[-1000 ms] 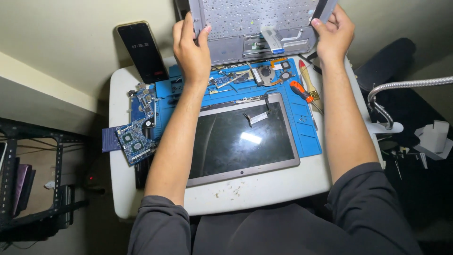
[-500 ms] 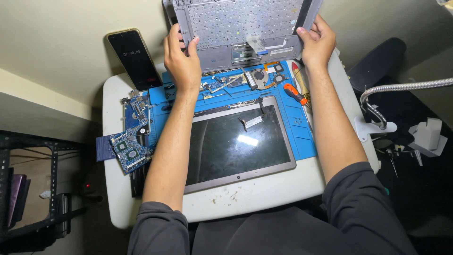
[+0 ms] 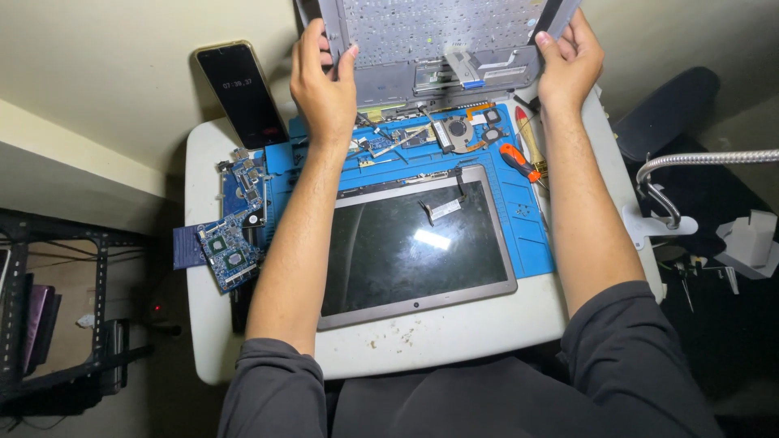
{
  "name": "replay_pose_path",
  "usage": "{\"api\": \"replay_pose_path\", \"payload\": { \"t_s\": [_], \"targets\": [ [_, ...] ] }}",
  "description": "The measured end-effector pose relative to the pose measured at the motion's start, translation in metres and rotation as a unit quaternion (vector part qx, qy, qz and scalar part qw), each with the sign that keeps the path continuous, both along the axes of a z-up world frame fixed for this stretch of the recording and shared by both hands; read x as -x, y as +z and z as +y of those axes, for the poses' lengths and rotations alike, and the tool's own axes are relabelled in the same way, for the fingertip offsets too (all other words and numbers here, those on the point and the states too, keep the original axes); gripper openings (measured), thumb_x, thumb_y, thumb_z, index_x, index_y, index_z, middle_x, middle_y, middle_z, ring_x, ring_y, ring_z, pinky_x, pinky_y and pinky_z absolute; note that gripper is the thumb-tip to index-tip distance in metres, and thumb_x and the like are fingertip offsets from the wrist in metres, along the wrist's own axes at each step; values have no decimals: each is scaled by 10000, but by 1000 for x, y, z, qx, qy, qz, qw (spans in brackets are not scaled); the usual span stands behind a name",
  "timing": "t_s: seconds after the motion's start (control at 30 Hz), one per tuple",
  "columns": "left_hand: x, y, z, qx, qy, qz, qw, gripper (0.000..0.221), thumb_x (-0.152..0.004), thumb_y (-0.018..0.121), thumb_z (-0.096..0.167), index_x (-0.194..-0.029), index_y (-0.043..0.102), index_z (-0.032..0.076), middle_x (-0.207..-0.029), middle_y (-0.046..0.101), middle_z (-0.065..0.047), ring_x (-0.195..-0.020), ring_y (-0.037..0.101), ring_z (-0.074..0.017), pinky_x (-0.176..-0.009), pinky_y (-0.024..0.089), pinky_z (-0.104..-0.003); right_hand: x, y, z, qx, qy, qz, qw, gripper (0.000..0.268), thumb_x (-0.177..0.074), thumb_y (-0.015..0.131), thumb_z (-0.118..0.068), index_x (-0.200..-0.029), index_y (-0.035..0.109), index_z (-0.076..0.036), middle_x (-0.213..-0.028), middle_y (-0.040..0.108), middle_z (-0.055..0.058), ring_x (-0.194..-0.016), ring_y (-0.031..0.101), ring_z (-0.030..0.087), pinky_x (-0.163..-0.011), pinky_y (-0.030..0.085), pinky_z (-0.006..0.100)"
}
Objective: Disassembling a laptop by removing the keyboard bezel and screen bezel using a prying tool.
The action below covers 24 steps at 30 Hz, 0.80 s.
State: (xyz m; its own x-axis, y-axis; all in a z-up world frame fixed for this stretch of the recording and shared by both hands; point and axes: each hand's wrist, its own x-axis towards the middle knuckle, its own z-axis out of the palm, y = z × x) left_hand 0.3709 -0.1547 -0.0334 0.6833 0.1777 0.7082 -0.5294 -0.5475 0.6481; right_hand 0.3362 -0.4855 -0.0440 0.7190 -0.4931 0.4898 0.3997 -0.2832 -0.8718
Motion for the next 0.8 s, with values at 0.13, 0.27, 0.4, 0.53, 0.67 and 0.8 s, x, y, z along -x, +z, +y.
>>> {"api": "replay_pose_path", "payload": {
  "t_s": [0.13, 0.27, 0.4, 0.53, 0.67, 0.8],
  "targets": [
    [6, -5, 3, 11, 0, 11, 1000, 490, -906, 859, 122, -1298, 567, 123, -1035, 620, -48, -830, 593, -163, -620, 661, -263, 5, 7, 4, 19, -10, 21, 1000, 481, -915, 669, 131, -1345, 655, -83, -1228, 779, 62, -1110, 735, 149, -978, 558, 259],
    [7, -6, 9, 16, 10, 11, 1000, 492, -890, 880, 132, -1279, 579, 144, -1022, 626, -32, -804, 593, -151, -593, 645, -263, 8, 8, 7, 54, 3, 8, 998, 464, -912, 662, 147, -1318, 677, -77, -1190, 771, 57, -1080, 702, 127, -963, 548, 255],
    [10, -9, 13, 15, 13, 19, 1000, 497, -879, 888, 125, -1280, 595, 131, -1026, 639, -36, -799, 597, -151, -576, 631, -264, 14, 10, 16, 8, -7, 55, 998, 503, -907, 678, 129, -1351, 657, -107, -1187, 798, 39, -1033, 745, 107, -927, 593, 241],
    [9, -13, 15, 3, 13, 16, 1000, 508, -883, 890, 125, -1294, 590, 116, -1026, 638, -43, -798, 600, -152, -565, 642, -255, 12, 2, 15, 27, -1, 48, 998, 458, -911, 671, 108, -1322, 680, -95, -1168, 786, 25, -1009, 717, 100, -912, 590, 243],
    [2, -16, 14, 5, 18, 15, 1000, 517, -880, 889, 133, -1298, 584, 138, -1022, 642, -34, -793, 597, -146, -572, 622, -257, 6, -1, 13, 23, -4, 64, 998, 468, -910, 681, 98, -1327, 678, -115, -1166, 787, 30, -1024, 733, 111, -904, 601, 260],
    [0, -18, 14, 7, 27, 12, 1000, 549, -861, 906, 141, -1289, 564, 185, -1016, 644, -22, -766, 601, -141, -569, 603, -266, 7, 3, 15, 22, -7, 84, 996, 446, -905, 692, 74, -1309, 688, -116, -1114, 801, 18, -982, 769, 119, -884, 642, 271]
  ]
}}
